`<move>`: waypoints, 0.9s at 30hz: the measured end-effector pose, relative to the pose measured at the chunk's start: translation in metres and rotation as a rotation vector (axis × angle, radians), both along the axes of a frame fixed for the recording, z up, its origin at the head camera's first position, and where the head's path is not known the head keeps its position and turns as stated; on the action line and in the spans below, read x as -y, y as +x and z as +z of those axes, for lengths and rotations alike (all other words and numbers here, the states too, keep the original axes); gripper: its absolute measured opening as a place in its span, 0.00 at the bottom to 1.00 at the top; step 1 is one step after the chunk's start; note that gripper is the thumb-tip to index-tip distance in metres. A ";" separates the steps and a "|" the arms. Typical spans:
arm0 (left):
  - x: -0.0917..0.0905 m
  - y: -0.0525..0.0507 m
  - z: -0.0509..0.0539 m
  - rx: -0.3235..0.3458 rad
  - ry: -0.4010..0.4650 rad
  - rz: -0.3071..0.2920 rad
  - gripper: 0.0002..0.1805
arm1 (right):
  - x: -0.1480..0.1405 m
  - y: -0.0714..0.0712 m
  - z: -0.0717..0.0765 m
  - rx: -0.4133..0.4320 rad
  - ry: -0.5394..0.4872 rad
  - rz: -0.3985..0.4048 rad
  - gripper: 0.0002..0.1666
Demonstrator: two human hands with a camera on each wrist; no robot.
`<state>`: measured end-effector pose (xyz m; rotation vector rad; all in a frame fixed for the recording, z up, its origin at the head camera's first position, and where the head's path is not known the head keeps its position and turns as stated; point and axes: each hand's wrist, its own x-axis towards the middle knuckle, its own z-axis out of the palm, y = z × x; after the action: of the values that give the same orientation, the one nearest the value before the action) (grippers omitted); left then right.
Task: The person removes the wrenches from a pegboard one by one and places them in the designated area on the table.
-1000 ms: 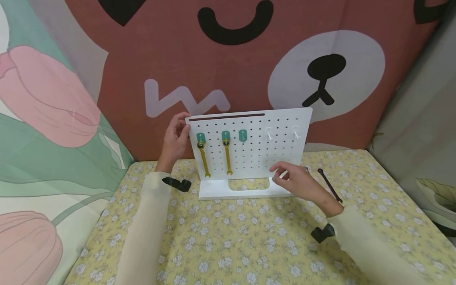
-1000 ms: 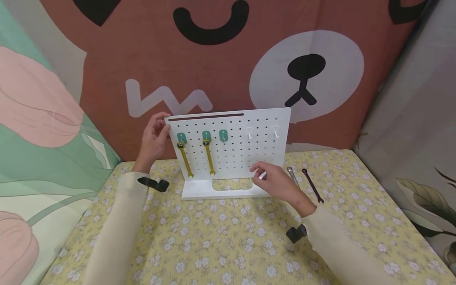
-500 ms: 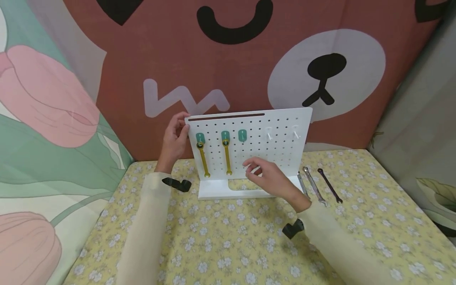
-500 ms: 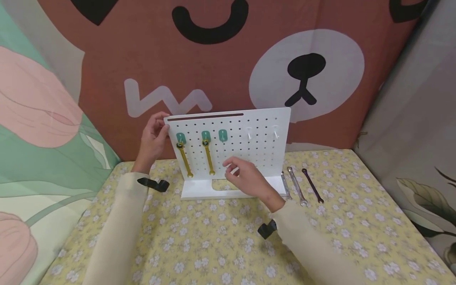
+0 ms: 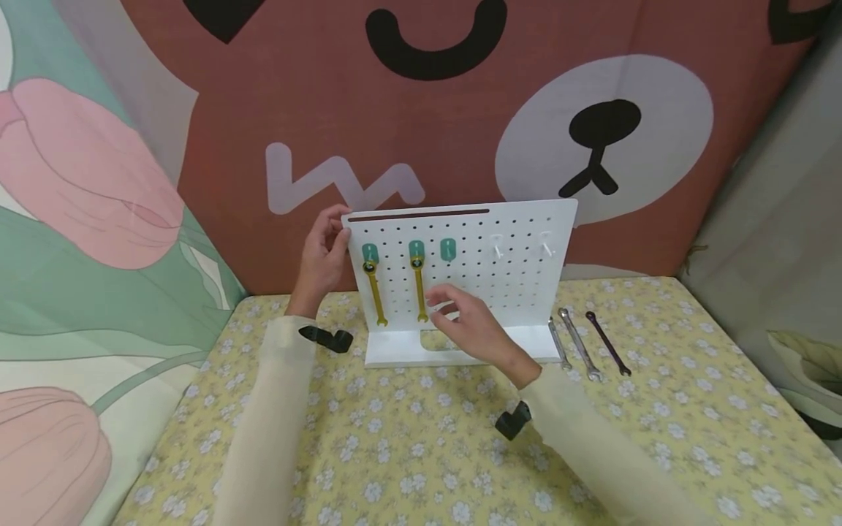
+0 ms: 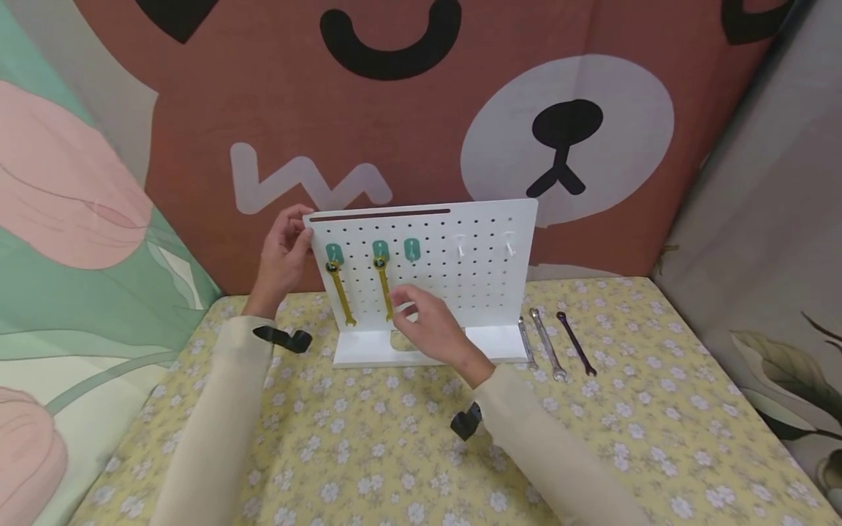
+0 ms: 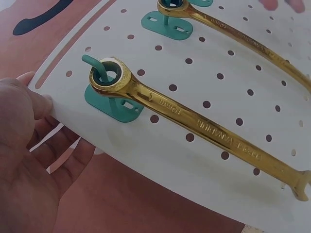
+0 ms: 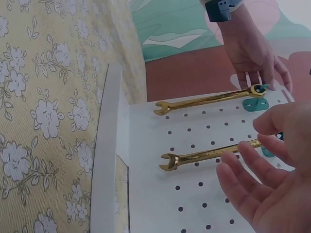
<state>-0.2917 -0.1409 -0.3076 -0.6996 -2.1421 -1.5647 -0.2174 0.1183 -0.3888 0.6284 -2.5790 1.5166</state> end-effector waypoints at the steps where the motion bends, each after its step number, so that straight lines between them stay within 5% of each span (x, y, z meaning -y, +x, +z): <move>1: 0.000 0.000 0.000 0.003 0.000 0.002 0.18 | 0.001 -0.001 -0.001 0.003 -0.009 -0.008 0.21; 12: 0.000 0.002 0.001 -0.012 0.004 -0.008 0.18 | 0.008 -0.018 -0.011 0.030 -0.098 -0.124 0.20; 27: 0.001 0.004 0.003 -0.012 0.000 -0.014 0.18 | 0.019 -0.035 -0.019 0.074 -0.142 -0.073 0.20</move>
<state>-0.2873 -0.1418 -0.3050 -0.7233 -2.1334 -1.5632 -0.2520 0.0989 -0.4074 0.4665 -2.4870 1.7112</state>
